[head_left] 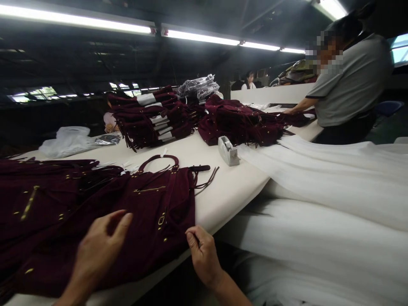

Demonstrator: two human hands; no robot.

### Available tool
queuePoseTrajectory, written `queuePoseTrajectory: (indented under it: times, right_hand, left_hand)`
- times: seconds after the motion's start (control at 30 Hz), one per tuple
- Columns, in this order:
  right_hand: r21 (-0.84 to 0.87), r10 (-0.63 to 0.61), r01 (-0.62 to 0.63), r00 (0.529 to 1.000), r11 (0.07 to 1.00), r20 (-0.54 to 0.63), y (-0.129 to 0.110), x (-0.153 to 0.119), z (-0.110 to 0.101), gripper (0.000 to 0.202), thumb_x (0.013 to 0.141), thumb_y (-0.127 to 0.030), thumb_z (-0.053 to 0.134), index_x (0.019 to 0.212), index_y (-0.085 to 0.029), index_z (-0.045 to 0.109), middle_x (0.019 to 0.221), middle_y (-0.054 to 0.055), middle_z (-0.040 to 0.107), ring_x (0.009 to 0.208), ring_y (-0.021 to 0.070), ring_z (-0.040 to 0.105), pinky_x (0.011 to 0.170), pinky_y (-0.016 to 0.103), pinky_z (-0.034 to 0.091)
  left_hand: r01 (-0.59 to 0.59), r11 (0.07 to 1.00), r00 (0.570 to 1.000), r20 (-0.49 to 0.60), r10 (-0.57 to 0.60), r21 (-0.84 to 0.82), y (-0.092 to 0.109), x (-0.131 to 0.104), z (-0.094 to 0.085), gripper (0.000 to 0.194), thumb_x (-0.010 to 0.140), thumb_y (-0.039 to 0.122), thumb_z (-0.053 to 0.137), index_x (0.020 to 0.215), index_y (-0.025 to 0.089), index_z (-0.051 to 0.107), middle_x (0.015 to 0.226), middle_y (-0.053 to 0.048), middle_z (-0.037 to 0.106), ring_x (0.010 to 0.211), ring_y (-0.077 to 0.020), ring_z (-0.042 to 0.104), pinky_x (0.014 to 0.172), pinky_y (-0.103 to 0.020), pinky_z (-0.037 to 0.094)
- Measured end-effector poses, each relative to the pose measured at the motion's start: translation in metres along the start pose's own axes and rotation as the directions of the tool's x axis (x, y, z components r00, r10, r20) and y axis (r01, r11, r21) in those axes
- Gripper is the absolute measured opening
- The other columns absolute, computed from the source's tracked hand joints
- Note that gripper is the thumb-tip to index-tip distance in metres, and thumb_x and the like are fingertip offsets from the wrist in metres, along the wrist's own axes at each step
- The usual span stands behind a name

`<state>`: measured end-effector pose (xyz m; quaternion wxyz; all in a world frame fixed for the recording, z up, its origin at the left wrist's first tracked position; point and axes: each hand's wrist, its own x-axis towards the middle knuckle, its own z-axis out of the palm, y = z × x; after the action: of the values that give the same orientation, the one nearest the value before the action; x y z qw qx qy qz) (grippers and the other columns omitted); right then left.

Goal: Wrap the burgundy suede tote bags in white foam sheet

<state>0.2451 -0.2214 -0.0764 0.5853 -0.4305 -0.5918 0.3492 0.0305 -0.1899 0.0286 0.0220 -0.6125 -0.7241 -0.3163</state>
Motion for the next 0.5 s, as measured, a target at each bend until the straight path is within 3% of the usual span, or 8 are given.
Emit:
queuePoseTrajectory:
  times: [0.07,0.13,0.2,0.33,0.43,0.5]
  right_hand:
    - [0.036,-0.017,0.014,0.995,0.999,0.101,-0.002,0.006,-0.009,0.024,0.097,-0.029,0.045,0.095,-0.020,0.067,0.081,0.002,0.061,0.075,0.0144,0.057,0.070,0.025,0.046]
    - [0.042,-0.041,0.033,0.976,0.999,0.214,-0.002,0.013,-0.019,0.024,0.095,-0.023,0.046,0.101,-0.022,0.070,0.084,0.002,0.059,0.077,0.0139,0.057,0.072,0.024,0.048]
    - [-0.004,-0.075,0.080,0.956,0.997,0.283,0.000,0.020,-0.026,0.030,0.091,-0.013,0.046,0.104,-0.024,0.071,0.087,0.002,0.058,0.082,0.0139,0.058,0.076,0.025,0.049]
    - [-0.164,-0.238,0.308,0.908,0.937,0.344,0.006,0.043,-0.022,0.038,0.080,-0.003,0.050,0.106,-0.022,0.070,0.108,0.006,0.060,0.105,0.0185,0.055,0.095,0.032,0.046]
    - [-0.226,-0.252,0.382,0.857,0.896,0.449,0.016,0.073,0.001,0.037,0.078,-0.003,0.052,0.110,-0.015,0.065,0.115,0.011,0.061,0.108,0.0208,0.055,0.097,0.034,0.047]
    - [-0.276,-0.209,0.379,0.845,0.883,0.492,0.026,0.097,0.017,0.040,0.077,-0.005,0.055,0.116,-0.013,0.060,0.117,0.013,0.061,0.106,0.0223,0.057,0.094,0.035,0.048]
  left_hand:
    - [-0.051,0.991,0.982,0.173,0.072,-0.124,0.023,-0.015,0.032,0.054,0.082,0.066,0.044,0.103,0.020,0.064,0.104,-0.007,0.066,0.099,-0.0277,0.064,0.087,-0.045,0.053]
    - [-0.094,0.991,0.976,0.185,0.111,-0.096,0.042,-0.032,0.060,0.057,0.081,0.061,0.047,0.108,0.014,0.061,0.101,-0.012,0.064,0.098,-0.0305,0.064,0.084,-0.045,0.054]
    - [-0.136,0.988,0.980,0.139,0.144,-0.066,0.053,-0.042,0.077,0.046,0.084,0.047,0.045,0.109,0.011,0.060,0.097,-0.012,0.063,0.093,-0.0295,0.064,0.080,-0.043,0.054]
    - [-0.328,0.940,0.944,-0.079,0.321,-0.092,0.053,-0.036,0.077,0.027,0.088,0.024,0.043,0.104,0.014,0.061,0.091,-0.007,0.062,0.083,-0.0215,0.063,0.076,-0.033,0.053]
    - [-0.472,0.881,0.856,-0.253,0.451,-0.026,0.054,-0.025,0.066,0.022,0.092,0.018,0.045,0.106,0.014,0.061,0.091,-0.006,0.060,0.084,-0.0191,0.061,0.080,-0.031,0.050]
    - [-0.537,0.843,0.804,-0.284,0.522,0.030,0.055,-0.023,0.059,0.021,0.092,0.015,0.047,0.109,0.014,0.061,0.091,-0.006,0.060,0.083,-0.0184,0.061,0.082,-0.031,0.049]
